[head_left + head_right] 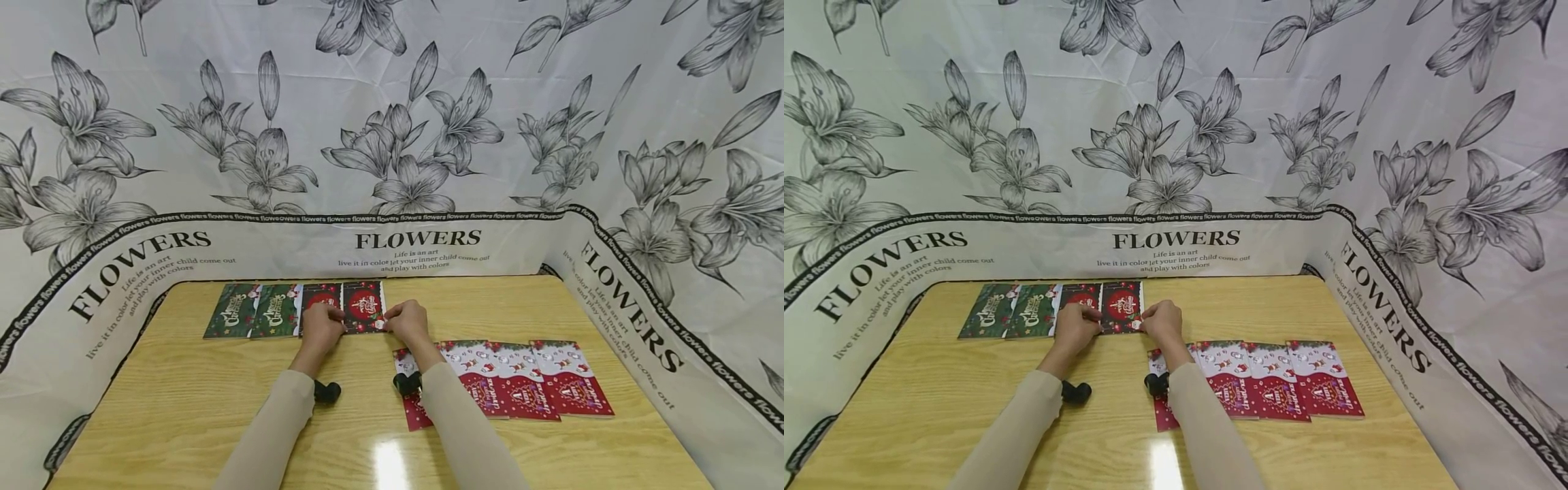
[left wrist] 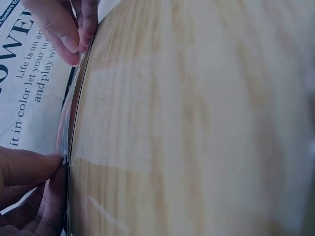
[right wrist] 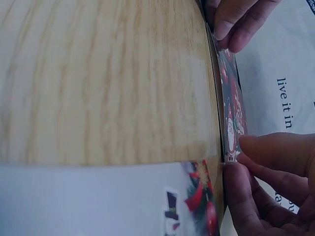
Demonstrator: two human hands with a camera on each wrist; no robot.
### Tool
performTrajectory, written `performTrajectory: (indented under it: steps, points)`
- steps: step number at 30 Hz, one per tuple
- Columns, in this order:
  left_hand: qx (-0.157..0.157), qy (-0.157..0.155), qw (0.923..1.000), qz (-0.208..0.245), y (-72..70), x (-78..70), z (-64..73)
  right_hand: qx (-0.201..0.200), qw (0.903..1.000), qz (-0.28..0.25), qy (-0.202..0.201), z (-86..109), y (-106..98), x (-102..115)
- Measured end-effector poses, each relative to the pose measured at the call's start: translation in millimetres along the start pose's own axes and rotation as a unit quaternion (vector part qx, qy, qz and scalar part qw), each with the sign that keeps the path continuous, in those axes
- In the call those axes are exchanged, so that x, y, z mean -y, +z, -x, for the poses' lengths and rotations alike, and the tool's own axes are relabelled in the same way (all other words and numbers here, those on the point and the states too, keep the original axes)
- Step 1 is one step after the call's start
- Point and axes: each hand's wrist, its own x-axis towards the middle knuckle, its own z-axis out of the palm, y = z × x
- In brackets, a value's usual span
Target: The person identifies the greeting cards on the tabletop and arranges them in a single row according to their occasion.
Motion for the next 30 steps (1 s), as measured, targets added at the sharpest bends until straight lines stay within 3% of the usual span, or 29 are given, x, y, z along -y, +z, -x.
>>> performTrajectory:
  steps: [15, 30]
  points:
    - [0.004, 0.002, 1.0, 0.004, -0.2, 0.0, 1.4, 0.0, 0.9997, -0.022, 0.006, -1.2, 0.4, -3.5]
    - [0.004, 0.004, 0.9999, 0.011, -1.1, -2.0, 4.6, -0.026, 0.9987, -0.037, -0.025, 8.3, -13.8, -1.8]
